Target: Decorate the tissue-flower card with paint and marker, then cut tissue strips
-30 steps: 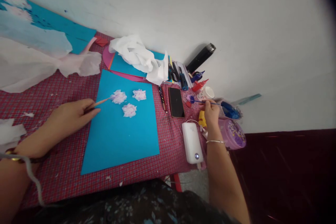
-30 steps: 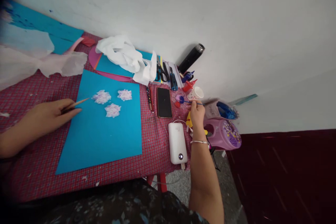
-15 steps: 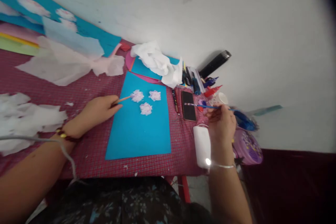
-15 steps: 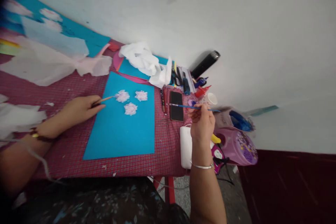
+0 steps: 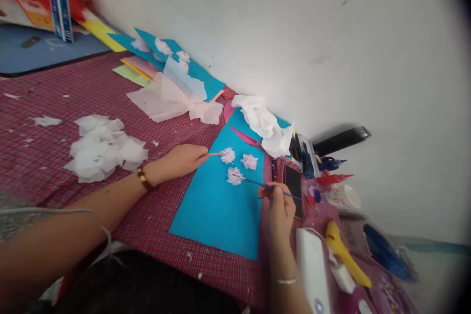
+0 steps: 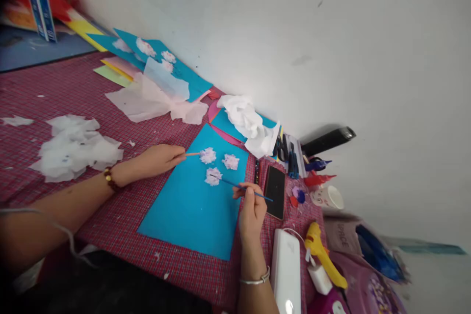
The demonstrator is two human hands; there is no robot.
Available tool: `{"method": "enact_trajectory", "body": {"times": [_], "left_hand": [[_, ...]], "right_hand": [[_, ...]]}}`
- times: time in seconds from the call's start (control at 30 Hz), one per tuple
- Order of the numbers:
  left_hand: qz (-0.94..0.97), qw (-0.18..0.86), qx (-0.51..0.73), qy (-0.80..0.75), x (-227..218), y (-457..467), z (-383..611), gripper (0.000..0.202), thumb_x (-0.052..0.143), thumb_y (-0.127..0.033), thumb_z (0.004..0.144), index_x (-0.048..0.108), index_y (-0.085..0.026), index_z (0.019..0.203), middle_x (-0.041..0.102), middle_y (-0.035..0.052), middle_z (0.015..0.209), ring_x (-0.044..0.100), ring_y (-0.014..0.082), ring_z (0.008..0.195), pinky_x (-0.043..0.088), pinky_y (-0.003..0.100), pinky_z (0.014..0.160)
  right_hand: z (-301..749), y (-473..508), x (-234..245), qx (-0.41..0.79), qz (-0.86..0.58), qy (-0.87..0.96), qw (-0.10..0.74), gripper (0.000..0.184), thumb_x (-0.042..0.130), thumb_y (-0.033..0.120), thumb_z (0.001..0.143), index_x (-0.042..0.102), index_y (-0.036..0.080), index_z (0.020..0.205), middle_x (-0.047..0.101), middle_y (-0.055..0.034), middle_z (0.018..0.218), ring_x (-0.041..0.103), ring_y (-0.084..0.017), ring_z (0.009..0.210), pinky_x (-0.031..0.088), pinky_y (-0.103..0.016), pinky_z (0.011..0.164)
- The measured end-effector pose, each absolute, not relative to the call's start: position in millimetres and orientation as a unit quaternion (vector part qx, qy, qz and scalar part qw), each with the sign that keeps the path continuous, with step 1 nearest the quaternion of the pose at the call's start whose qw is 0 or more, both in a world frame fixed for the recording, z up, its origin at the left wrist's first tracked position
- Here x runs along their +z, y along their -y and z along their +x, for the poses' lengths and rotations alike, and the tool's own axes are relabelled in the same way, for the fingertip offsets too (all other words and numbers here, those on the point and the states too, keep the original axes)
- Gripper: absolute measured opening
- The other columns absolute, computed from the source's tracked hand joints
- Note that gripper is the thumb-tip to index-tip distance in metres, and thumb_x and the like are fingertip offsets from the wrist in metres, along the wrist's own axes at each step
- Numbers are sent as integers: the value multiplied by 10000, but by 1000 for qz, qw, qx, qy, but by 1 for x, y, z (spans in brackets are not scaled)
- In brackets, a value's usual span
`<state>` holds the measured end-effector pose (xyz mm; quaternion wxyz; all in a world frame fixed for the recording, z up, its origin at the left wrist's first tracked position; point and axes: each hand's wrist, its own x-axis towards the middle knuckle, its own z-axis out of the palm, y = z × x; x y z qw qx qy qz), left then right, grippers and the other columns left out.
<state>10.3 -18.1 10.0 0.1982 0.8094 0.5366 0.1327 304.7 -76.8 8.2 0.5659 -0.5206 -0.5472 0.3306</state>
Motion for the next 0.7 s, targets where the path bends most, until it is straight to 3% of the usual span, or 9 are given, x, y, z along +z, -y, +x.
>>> {"method": "enact_trajectory", "body": {"times": [0.27,0.4,0.57,0.7], "left_hand": [[798,222,115,-548,12,14,12,282,405,-356,974,456,-221,732,600,24,692,544,189,603,263,303,549],[795,228,115,-550,12,14,12,275,418,-350,961,453,-219,722,594,25,694,551,189,623,266,306,561],[807,213,114,-538,11,14,11,281,407,-363,961,466,-219,727,602,26,696,552,193,628,270,305,564],[807,211,112,-540,13,14,11,285,409,-363,961,457,-217,720,600,22,689,549,183,613,265,298,551]], "right_hand": [[304,80,4,311,-519,585,540,246,529,370,983,725,231,931,692,-8,730,695,-209,726,540,-364,725],[304,81,7,280,-544,602,513,260,534,374,978,728,217,906,701,-20,743,694,-214,738,533,-363,717],[305,84,10,280,-516,590,554,233,545,335,967,726,199,912,709,-20,759,671,-184,676,521,-335,664],[305,84,13,267,-539,618,506,257,551,338,966,732,188,862,708,-20,739,681,-173,666,528,-316,648]]}}
